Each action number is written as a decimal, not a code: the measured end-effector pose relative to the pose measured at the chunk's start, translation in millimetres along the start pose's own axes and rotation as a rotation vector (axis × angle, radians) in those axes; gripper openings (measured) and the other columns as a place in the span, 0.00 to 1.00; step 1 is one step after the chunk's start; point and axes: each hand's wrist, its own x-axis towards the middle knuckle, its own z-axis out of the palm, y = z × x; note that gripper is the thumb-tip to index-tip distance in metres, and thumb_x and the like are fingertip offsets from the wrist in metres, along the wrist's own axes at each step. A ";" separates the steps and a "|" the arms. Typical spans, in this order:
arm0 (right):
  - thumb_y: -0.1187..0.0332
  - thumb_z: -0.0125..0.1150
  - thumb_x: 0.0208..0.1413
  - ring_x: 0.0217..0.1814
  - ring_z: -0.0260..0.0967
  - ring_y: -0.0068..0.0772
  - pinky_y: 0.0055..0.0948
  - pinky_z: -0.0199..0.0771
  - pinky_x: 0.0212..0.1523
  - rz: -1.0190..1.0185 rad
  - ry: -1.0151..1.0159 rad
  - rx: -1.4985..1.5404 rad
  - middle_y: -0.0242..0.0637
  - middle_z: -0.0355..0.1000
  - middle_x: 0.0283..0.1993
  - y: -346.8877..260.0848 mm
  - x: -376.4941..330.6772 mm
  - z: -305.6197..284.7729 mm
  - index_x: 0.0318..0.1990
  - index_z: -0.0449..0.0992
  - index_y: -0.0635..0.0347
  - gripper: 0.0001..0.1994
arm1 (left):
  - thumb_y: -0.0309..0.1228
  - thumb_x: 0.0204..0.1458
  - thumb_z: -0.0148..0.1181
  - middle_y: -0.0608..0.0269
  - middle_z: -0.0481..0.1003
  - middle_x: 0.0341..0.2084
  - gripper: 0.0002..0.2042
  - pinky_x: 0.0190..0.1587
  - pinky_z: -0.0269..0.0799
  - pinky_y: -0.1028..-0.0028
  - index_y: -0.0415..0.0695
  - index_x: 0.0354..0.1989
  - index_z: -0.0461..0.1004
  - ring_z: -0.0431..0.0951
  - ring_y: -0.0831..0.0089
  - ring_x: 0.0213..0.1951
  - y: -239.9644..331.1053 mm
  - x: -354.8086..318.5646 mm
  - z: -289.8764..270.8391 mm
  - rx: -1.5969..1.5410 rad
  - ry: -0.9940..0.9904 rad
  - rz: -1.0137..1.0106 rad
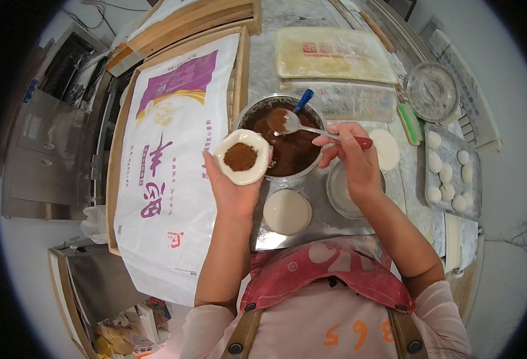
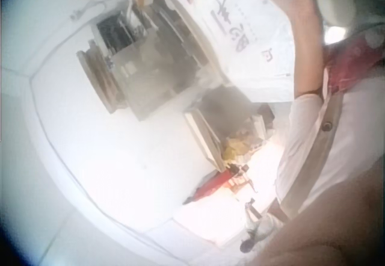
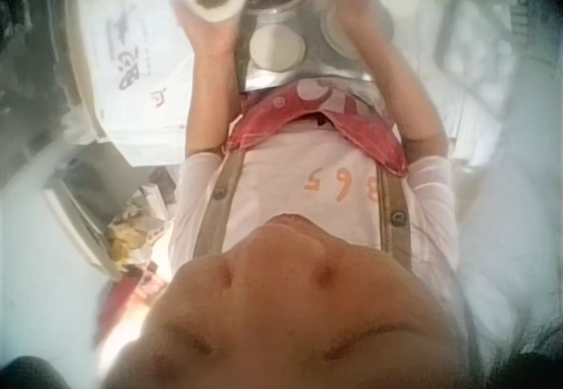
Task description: The person flattens dough discs, scoops brown filling into the center using a spoon, and folds the dough to seal the dumplings. The finished dumplings are placed on a tray.
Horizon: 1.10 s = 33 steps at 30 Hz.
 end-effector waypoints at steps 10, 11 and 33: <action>0.68 0.68 0.55 0.28 0.67 0.19 0.24 0.72 0.33 0.180 -0.400 -0.748 0.35 0.74 0.38 2.7 -22.2 -13.2 0.55 0.68 0.62 0.22 | 0.55 0.66 0.34 0.37 0.63 0.61 0.32 0.63 0.61 0.38 0.38 0.65 0.59 0.66 0.43 0.62 -4.9 -29.8 22.3 -0.046 -0.069 -0.116; 0.66 0.69 0.52 0.32 0.70 0.23 0.26 0.73 0.35 0.129 -0.398 -0.723 0.37 0.74 0.41 -3.1 -24.8 -15.1 0.57 0.67 0.61 0.26 | 0.53 0.66 0.36 0.39 0.64 0.61 0.30 0.63 0.61 0.37 0.40 0.65 0.59 0.65 0.43 0.62 -9.3 -35.9 24.4 -0.093 -0.086 -0.172; 0.62 0.72 0.45 0.62 0.64 0.50 0.45 0.64 0.62 -0.723 -0.415 -0.755 0.42 0.66 0.61 16.7 -34.3 -38.4 0.60 0.72 0.54 0.31 | 0.26 0.59 0.57 0.64 0.73 0.47 0.20 0.42 0.76 0.71 0.51 0.60 0.65 0.77 0.70 0.47 -50.7 -72.7 27.3 0.542 -0.128 -0.407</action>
